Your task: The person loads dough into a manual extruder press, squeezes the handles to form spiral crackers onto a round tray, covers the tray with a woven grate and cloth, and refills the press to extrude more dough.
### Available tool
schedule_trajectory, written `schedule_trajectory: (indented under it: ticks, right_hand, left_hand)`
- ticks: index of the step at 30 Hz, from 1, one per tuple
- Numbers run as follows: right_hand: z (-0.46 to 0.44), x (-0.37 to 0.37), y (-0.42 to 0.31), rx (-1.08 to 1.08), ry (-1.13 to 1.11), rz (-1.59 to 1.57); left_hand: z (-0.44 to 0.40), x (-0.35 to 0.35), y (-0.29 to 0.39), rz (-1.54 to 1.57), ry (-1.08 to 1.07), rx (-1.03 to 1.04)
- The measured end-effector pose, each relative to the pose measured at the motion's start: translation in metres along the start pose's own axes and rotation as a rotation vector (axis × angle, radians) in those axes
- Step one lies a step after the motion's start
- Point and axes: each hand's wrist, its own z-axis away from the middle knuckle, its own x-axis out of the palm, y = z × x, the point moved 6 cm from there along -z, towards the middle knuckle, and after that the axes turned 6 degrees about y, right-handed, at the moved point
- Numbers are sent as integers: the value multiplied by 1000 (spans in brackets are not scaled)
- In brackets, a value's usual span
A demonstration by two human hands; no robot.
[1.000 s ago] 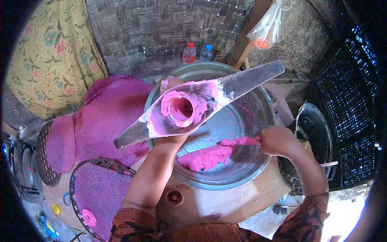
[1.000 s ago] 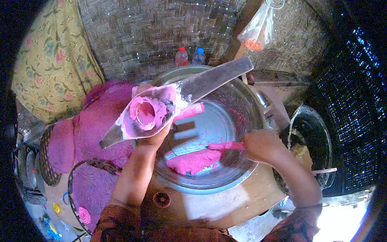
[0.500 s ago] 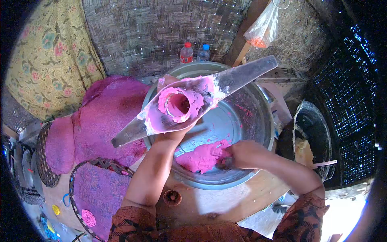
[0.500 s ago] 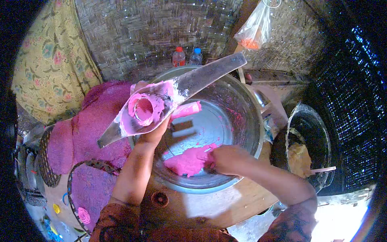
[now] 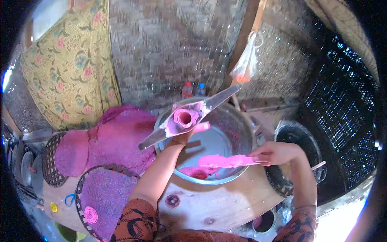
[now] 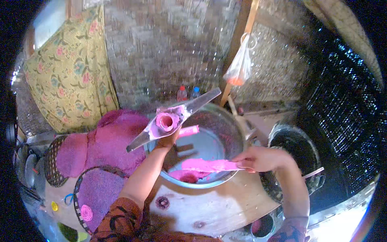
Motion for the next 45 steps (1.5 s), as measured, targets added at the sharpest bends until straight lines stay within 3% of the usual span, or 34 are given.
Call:
schedule_trajectory:
  ticks: [3, 4, 6, 8, 11, 12, 14, 16, 20, 21, 22, 24, 25, 27, 28, 30, 32, 34, 38, 39, 40, 44, 45]
  right_hand:
    - [79, -12, -30, -137, 178, -182]
    - [99, -13, -36, -149, 209, -157]
    - [146, -22, -58, -267, 439, -373]
    - [176, -22, -85, -395, 593, -518]
    - [192, -13, -126, -561, 731, -540]
    - [188, -6, -137, -669, 700, -591]
    - [172, 12, -154, -731, 795, -642]
    - [148, 38, -174, -740, 690, -741]
    - [95, 83, -194, -552, 416, -909]
    - [88, 87, -202, -566, 384, -907]
    - [79, 94, -211, -538, 353, -830]
    - [66, 107, -239, -524, 300, -743]
    - [77, 102, -269, -781, 642, -228]
    - [104, 110, -320, -779, 1001, 501]
    - [112, 115, -349, -797, 985, 491]
    - [114, 146, -400, -815, 1102, 1124]
    - [95, 186, -427, -876, 1089, 1193]
    - [74, 229, -437, -936, 1075, 1259]
    - [34, 303, -421, -1055, 1066, 1222]
    - [29, 311, -421, -1091, 1024, 1143]
    - [29, 312, -421, -1103, 1022, 1132]
    - [54, 283, -426, -1013, 1036, 1084]
    - [62, 270, -433, -974, 1096, 1047]
  left_hand:
    - [-17, 2, 0, 133, -19, -82]
    - [-45, -19, 16, 290, -74, -201]
    - [-92, -74, 62, 570, 166, -65]
    - [-120, -77, 59, 658, 204, -80]
    - [-176, -170, 118, 545, 413, 267]
    - [-183, -194, 129, 544, 364, 421]
    - [-176, -227, 143, 306, 301, 485]
    - [-166, -265, 138, 628, -152, -54]
    - [-143, -324, 97, 259, 132, 370]
    - [-136, -332, 78, 264, 25, 304]
    - [-127, -339, 62, 35, -69, 384]
    - [-103, -382, 36, -131, -62, 445]
    - [-94, -402, 24, -158, -64, 437]
    - [-75, -433, -3, -213, -166, 310]
    - [-63, -449, -7, -232, -175, 298]
    - [-44, -484, -12, -146, -163, 121]
    - [-25, -502, -16, -289, -216, 88]
    - [1, -518, -25, 18, -231, 97]
    - [52, -554, -54, -235, -421, -76]
    - [64, -564, -58, -195, -293, 10]
    - [77, -566, -74, -207, -298, 6]
    - [100, -570, -131, -427, -693, -241]
    - [106, -582, -131, -487, -515, -198]
